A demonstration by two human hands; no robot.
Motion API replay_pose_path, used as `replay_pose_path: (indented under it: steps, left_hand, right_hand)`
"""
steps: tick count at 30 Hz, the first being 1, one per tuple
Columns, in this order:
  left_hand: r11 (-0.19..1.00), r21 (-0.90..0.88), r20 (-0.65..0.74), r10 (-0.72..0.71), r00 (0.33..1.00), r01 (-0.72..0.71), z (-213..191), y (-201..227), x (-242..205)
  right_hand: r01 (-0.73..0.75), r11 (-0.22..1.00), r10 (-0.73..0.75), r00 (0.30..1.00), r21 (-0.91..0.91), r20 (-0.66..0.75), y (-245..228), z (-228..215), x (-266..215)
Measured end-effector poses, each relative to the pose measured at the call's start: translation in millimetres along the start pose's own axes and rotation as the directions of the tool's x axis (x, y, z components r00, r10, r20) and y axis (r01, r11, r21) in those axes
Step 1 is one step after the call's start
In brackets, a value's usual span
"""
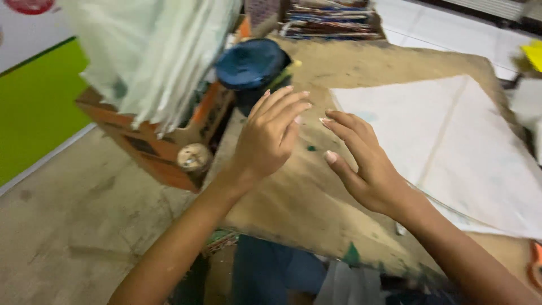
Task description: Applying glue to the edges of a kite paper and folding it over the bamboo frame to secure it.
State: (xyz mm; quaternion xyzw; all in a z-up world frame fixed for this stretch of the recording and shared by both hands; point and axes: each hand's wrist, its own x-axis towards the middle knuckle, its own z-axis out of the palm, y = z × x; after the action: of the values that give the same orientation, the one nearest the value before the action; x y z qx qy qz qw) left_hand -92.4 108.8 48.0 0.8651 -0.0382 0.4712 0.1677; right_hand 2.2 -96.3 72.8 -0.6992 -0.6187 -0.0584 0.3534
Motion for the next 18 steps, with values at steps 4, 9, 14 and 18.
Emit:
replay_pose_path:
  steps: [4,9,14,18]
  left_hand:
    - [0.991,-0.110,-0.095,-0.090,0.991,0.079,-31.2,-31.9,-15.6]
    - [0.906,-0.247,-0.091,-0.374,0.923,0.343,-23.4,-74.0,-47.9]
    - [0.708,-0.450,0.107,-0.563,0.820,0.544,9.8,-91.3,-61.0]
    - [0.579,-0.538,0.262,-0.576,0.774,0.613,40.1,-100.1,-67.0]
  right_hand:
    - [0.058,0.998,-0.058,0.998,-0.039,0.004,-5.8,32.1,28.3]
    - [0.039,0.995,-0.037,0.999,-0.089,0.026,-8.5,61.4,45.8]
    - [-0.056,0.995,0.065,0.991,-0.080,0.117,4.4,76.0,42.4]
    - [-0.156,0.983,0.174,0.962,-0.100,0.209,-1.5,62.0,36.5]
